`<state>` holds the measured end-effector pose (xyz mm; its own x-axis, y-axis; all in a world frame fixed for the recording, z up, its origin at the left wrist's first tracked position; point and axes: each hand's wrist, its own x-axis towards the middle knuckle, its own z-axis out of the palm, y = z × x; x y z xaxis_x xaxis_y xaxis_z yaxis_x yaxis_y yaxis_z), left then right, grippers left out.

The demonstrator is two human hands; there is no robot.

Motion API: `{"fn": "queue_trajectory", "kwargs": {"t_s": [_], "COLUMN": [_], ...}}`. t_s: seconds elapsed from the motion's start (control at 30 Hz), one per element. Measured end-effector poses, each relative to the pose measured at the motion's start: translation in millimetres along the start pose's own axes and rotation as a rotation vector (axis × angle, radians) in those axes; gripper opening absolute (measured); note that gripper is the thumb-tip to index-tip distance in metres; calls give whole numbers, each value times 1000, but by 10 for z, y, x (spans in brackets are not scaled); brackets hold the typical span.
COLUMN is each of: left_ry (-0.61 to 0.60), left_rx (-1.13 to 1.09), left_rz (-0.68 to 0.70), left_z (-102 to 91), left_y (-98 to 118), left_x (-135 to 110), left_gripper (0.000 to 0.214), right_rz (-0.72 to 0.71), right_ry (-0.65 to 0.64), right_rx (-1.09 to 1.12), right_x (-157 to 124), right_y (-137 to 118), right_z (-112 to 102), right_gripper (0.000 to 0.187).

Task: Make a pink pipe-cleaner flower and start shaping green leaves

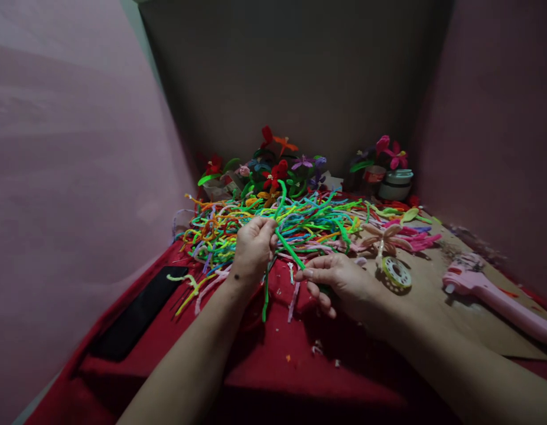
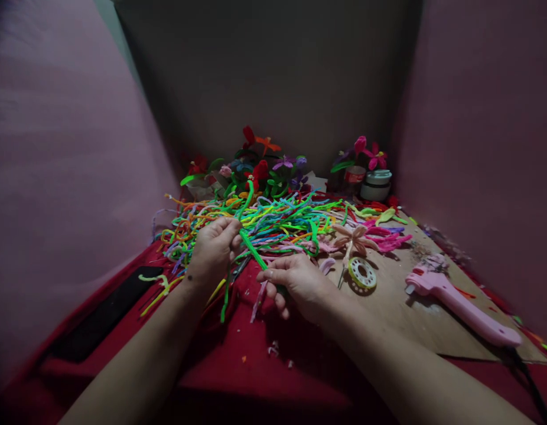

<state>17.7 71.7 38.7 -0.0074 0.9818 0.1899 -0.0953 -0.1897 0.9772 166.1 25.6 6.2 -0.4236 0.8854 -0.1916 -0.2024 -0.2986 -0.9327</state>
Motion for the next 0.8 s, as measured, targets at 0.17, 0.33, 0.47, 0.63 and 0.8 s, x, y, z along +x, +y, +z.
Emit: {"fn": "queue_trajectory", "kwargs": {"t_s": [0.17, 0.33, 0.47, 0.63, 0.8], "left_ry": [38, 86, 99, 39, -108], "left_rx": [-113, -150, -165, -170, -172], "left_rz": [-9, -6, -16, -50, -108], "left_z": [-63, -127, -175, -209, -188], "left_y": [-14, -12, -9, 21, 53], "left_x": [80, 142, 180, 172, 97], "left_gripper": [15, 18, 19, 20, 25], "right_rz": [-7, -65, -97, -77, -114], "right_ry": [-12, -43, -36, -17, -347], "right_rx": [-43, -27, -206, -393, -226], "right_x": [-25, -39, -37, -69, -122], "right_y": [16, 43, 67, -4, -159], "right_z": [18, 47, 79, 59, -81], "right_gripper": [17, 19, 18, 21, 39]}}
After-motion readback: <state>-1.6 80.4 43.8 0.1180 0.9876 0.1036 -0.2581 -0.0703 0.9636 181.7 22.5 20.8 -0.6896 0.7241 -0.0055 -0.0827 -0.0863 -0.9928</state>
